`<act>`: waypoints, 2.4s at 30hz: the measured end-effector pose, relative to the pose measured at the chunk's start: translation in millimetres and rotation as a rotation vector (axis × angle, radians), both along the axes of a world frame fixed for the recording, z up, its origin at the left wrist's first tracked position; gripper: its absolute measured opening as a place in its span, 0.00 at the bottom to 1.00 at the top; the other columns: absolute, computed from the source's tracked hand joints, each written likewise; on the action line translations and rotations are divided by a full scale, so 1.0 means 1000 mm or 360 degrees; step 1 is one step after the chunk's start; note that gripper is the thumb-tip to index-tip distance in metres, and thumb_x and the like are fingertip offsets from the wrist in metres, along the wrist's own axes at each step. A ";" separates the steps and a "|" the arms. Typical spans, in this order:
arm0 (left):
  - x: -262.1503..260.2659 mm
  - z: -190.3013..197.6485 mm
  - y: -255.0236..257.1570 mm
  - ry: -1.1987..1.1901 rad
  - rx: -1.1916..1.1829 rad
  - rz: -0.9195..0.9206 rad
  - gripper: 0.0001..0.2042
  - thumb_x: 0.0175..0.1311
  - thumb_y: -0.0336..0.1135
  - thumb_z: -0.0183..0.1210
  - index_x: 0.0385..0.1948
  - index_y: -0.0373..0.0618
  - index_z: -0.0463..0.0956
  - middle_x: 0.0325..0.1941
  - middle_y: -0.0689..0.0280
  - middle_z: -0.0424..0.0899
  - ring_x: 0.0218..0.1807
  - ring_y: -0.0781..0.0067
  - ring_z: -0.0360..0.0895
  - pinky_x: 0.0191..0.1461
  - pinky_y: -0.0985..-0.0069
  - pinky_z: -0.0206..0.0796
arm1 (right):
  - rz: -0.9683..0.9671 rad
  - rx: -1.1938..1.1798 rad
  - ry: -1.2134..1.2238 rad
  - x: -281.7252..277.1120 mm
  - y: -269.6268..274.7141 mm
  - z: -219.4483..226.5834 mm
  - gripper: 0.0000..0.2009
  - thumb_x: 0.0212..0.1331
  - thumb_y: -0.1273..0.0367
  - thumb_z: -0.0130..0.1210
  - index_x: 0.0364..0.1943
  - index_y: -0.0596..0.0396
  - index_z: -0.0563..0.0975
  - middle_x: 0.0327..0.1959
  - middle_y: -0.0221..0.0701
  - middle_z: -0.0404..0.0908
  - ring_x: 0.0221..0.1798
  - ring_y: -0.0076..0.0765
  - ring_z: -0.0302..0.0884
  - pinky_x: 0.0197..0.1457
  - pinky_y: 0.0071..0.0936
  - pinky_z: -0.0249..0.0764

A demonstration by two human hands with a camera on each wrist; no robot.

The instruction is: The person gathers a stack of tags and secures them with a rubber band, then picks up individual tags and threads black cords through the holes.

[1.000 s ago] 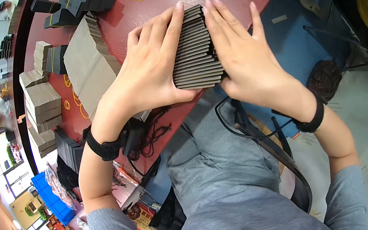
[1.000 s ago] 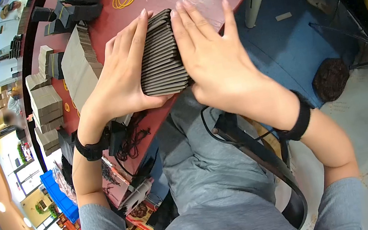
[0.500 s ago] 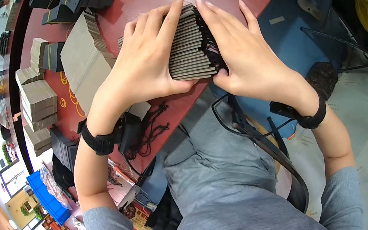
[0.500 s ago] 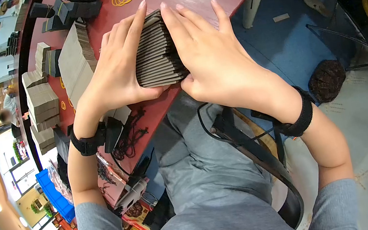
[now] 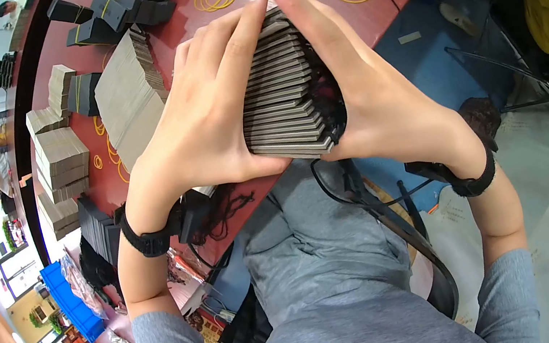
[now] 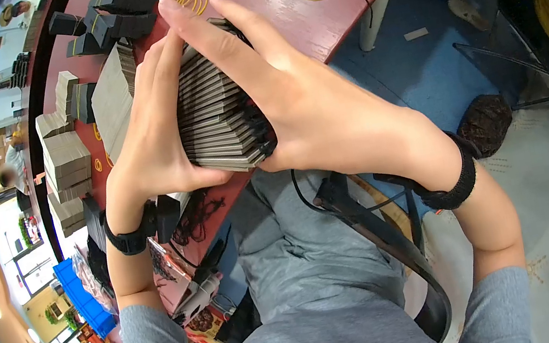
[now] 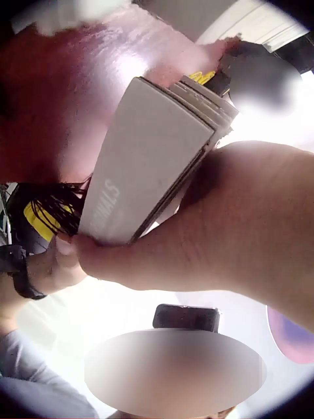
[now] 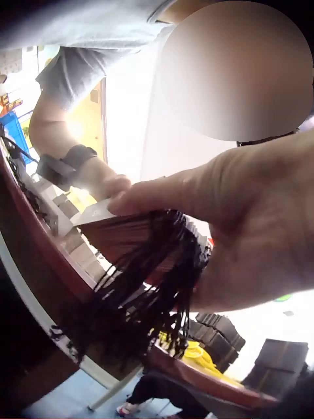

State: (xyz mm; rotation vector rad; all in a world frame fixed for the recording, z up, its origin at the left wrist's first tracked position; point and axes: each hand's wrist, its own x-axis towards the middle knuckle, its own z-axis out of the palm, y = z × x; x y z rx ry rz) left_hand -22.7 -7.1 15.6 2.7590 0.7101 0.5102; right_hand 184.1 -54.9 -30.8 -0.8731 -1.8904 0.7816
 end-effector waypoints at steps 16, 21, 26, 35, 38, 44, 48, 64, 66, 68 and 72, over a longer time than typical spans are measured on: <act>0.004 0.005 0.001 0.0067 -0.0034 -0.0055 0.58 0.27 0.42 0.72 0.71 0.37 0.51 0.61 0.49 0.67 0.61 0.49 0.67 0.64 0.57 0.56 | -0.0018 -0.0637 -0.0553 0.014 -0.012 0.021 0.50 0.38 0.77 0.66 0.69 0.69 0.48 0.38 0.53 0.80 0.43 0.56 0.81 0.47 0.38 0.76; 0.005 0.007 -0.004 0.0371 -0.0044 -0.0025 0.57 0.29 0.43 0.71 0.71 0.36 0.51 0.60 0.50 0.67 0.60 0.48 0.67 0.63 0.58 0.58 | -0.0034 -0.0273 -0.0975 0.015 -0.016 0.023 0.31 0.42 0.77 0.61 0.53 0.79 0.62 0.24 0.49 0.79 0.31 0.53 0.82 0.32 0.42 0.78; 0.004 -0.011 -0.003 0.0227 -0.0219 -0.0112 0.56 0.34 0.46 0.69 0.71 0.34 0.50 0.59 0.48 0.67 0.59 0.47 0.67 0.62 0.58 0.59 | -0.0062 -0.0179 -0.1194 0.015 -0.016 0.018 0.18 0.38 0.77 0.58 0.39 0.65 0.69 0.18 0.45 0.77 0.23 0.53 0.78 0.27 0.42 0.73; 0.002 -0.010 -0.002 0.0096 -0.0437 -0.0148 0.59 0.31 0.43 0.71 0.73 0.38 0.47 0.63 0.47 0.66 0.62 0.44 0.64 0.67 0.58 0.55 | -0.0122 0.0085 -0.1239 0.015 -0.016 0.024 0.08 0.39 0.74 0.56 0.27 0.63 0.75 0.16 0.41 0.79 0.19 0.45 0.81 0.25 0.37 0.76; 0.004 -0.008 -0.003 0.0187 -0.0383 -0.0171 0.57 0.31 0.45 0.71 0.73 0.43 0.52 0.62 0.48 0.67 0.61 0.47 0.65 0.65 0.59 0.56 | -0.0059 0.0139 -0.1207 0.018 -0.015 0.022 0.09 0.39 0.74 0.56 0.29 0.63 0.76 0.16 0.41 0.79 0.20 0.46 0.80 0.25 0.38 0.76; 0.007 -0.010 -0.004 0.0286 -0.0305 -0.0238 0.52 0.31 0.48 0.70 0.70 0.50 0.61 0.61 0.51 0.68 0.61 0.51 0.66 0.62 0.60 0.56 | 0.0060 0.0050 -0.1217 0.026 -0.014 0.019 0.13 0.40 0.74 0.56 0.33 0.66 0.75 0.16 0.41 0.78 0.20 0.48 0.80 0.25 0.39 0.76; 0.006 -0.011 -0.007 0.0209 -0.0296 -0.0132 0.56 0.29 0.48 0.71 0.72 0.46 0.55 0.61 0.50 0.66 0.60 0.48 0.66 0.62 0.58 0.57 | -0.0055 0.0104 -0.1137 0.020 -0.019 0.019 0.13 0.40 0.75 0.55 0.33 0.65 0.73 0.16 0.41 0.78 0.20 0.48 0.80 0.24 0.39 0.75; -0.013 -0.024 -0.007 -0.0640 -0.0743 -0.0081 0.74 0.31 0.32 0.78 0.72 0.51 0.16 0.72 0.44 0.52 0.70 0.49 0.60 0.69 0.57 0.57 | -0.0288 0.0243 -0.0887 -0.018 0.000 0.064 0.15 0.36 0.80 0.53 0.35 0.60 0.69 0.18 0.40 0.74 0.22 0.52 0.75 0.24 0.42 0.67; -0.019 -0.029 -0.006 -0.0725 -0.0906 -0.0137 0.75 0.32 0.31 0.78 0.71 0.55 0.13 0.74 0.44 0.48 0.71 0.52 0.59 0.70 0.58 0.58 | -0.0321 0.0196 -0.0709 -0.027 0.005 0.062 0.16 0.37 0.79 0.51 0.37 0.61 0.70 0.19 0.44 0.74 0.25 0.57 0.75 0.28 0.47 0.68; -0.024 -0.029 -0.005 -0.0755 -0.0854 -0.0201 0.75 0.33 0.28 0.77 0.70 0.57 0.10 0.74 0.45 0.48 0.72 0.54 0.59 0.71 0.59 0.57 | -0.0300 0.0175 -0.0630 -0.034 0.007 0.058 0.18 0.36 0.80 0.50 0.38 0.61 0.70 0.19 0.45 0.74 0.26 0.58 0.75 0.30 0.48 0.68; -0.023 -0.014 -0.004 -0.0779 -0.0659 -0.0030 0.74 0.33 0.30 0.78 0.71 0.56 0.12 0.74 0.45 0.52 0.71 0.52 0.61 0.72 0.59 0.55 | -0.0293 -0.0054 -0.0610 -0.042 0.008 0.060 0.20 0.37 0.79 0.51 0.42 0.60 0.71 0.21 0.46 0.74 0.29 0.58 0.75 0.31 0.49 0.69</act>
